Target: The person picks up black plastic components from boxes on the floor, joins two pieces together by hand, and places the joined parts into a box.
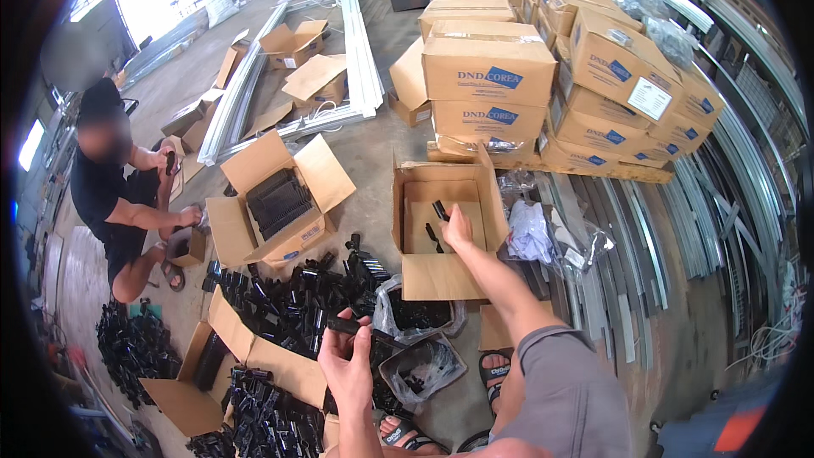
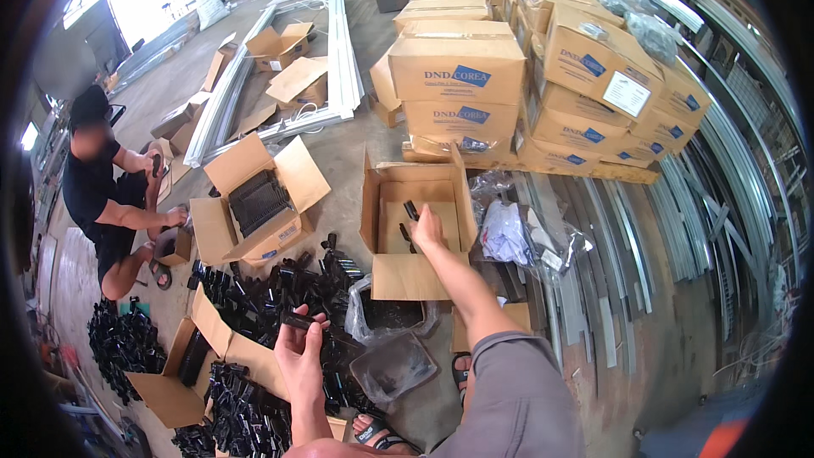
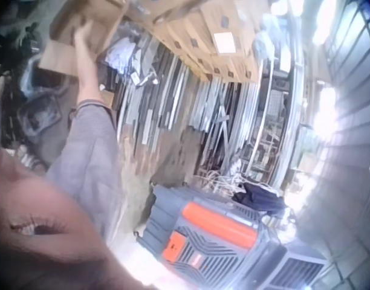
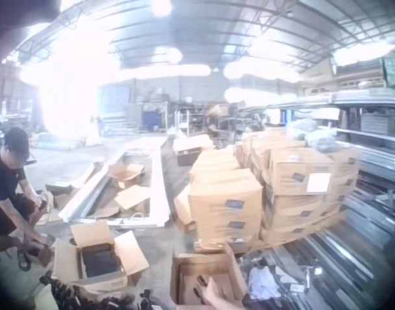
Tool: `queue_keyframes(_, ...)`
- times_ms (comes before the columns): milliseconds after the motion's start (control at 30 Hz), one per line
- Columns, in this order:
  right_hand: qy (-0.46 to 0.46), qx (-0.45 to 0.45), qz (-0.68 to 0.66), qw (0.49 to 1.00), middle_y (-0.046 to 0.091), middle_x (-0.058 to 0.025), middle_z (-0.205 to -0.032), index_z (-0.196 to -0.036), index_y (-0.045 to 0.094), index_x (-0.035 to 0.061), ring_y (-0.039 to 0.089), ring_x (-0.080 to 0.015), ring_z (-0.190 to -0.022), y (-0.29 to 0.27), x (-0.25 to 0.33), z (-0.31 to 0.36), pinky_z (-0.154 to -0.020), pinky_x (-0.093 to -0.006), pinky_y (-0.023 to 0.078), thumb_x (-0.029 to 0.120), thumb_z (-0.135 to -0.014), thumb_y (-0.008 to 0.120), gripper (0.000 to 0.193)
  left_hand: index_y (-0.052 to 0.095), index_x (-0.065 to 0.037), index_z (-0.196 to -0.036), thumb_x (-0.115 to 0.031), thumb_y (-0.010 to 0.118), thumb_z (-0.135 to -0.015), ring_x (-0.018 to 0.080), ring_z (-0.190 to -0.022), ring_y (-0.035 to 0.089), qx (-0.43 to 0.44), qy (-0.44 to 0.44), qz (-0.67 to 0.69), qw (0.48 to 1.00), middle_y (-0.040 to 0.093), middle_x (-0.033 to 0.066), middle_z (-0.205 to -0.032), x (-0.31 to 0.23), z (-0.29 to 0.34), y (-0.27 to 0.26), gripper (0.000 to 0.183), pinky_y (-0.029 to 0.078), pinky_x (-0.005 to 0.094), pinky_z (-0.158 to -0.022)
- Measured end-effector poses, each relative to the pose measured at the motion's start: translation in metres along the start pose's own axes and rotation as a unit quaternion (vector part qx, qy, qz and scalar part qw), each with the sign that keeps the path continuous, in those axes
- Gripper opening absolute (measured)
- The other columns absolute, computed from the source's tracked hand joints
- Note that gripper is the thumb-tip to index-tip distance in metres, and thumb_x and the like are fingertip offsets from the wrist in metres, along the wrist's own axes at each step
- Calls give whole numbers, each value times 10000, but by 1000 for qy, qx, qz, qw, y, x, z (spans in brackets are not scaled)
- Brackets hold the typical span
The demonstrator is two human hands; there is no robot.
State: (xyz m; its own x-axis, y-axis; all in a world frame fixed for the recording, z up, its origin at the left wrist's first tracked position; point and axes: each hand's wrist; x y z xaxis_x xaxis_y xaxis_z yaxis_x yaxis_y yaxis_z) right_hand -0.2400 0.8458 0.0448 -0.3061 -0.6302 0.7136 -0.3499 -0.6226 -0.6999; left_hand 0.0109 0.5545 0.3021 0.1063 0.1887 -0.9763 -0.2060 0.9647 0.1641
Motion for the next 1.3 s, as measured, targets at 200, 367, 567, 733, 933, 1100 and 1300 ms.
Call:
queue_keyframes(200, -193, 130, -220, 947, 716, -131, -1004, -1179, 610, 36, 694, -219, -885, -122, 150, 94, -777, -369, 554, 181, -824, 792, 425, 598, 55, -1253, -88, 665, -961, 146, -1008, 654, 32, 32, 34, 998, 703, 116, -1107, -20, 16, -7, 332, 514, 285, -916)
queue_keyframes(367, -336, 267, -287, 857, 689, -127, -1054, -1259, 605, 38, 680, -196, -943, -229, 217, 223, -810, -348, 559, 93, -879, 746, 409, 594, 55, -1284, -146, 676, -966, 165, -1015, 659, 62, 53, 108, 991, 703, 127, -1120, -30, 24, -6, 385, 495, 308, -975)
queue_keyframes(567, -323, 298, -273, 856, 663, -139, -1097, -1245, 652, 24, 678, -207, -952, -261, 220, 275, -816, -335, 561, 91, -889, 733, 371, 659, 4, -1228, -74, 715, -915, 41, -802, 544, 89, 67, 103, 988, 624, -49, -887, -42, 39, 0, 328, 447, 214, -774)
queue_keyframes(733, -327, 280, -287, 856, 679, -137, -1065, -1225, 662, 17, 677, -226, -953, -244, 214, 298, -830, -340, 539, 38, -870, 729, 362, 618, -8, -794, -90, 746, -866, 34, -717, 487, 67, 108, 10, 992, 571, -49, -743, -30, 46, -12, 168, 407, 230, -636)
queue_keyframes(933, -365, 265, -283, 847, 678, -135, -1051, -1223, 673, 35, 688, -225, -893, -241, 205, 301, -775, -323, 552, 3, -808, 772, 428, 695, 8, -1036, -96, 755, -881, 44, -808, 584, 81, 101, 80, 988, 699, -5, -900, -36, 63, -13, 196, 475, 229, -744)
queue_keyframes(1100, -360, 275, -290, 843, 678, -133, -1047, -1231, 670, 26, 690, -228, -896, -236, 207, 305, -784, -325, 558, 3, -816, 769, 427, 684, 12, -1130, -89, 739, -896, 45, -835, 606, 102, 135, -33, 985, 706, 1, -901, -39, 64, -22, 260, 491, 234, -779)
queue_keyframes(1300, -354, 239, -280, 860, 685, -145, -1111, -1227, 673, 30, 695, -231, -945, -244, 189, 292, -825, -333, 562, 31, -826, 771, 413, 702, -4, -1077, -99, 754, -872, 50, -801, 601, 96, 78, -98, 987, 701, 5, -880, -31, 52, -3, 231, 494, 247, -743)
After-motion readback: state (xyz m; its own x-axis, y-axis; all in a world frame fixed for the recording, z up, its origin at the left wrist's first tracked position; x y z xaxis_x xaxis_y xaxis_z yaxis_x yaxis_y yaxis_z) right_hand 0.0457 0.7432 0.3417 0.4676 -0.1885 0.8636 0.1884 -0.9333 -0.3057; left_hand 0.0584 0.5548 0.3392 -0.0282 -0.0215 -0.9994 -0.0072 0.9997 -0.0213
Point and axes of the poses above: each hand's wrist, its own z-axis away from the middle knuckle, its own y-axis out of the palm, x = y × z
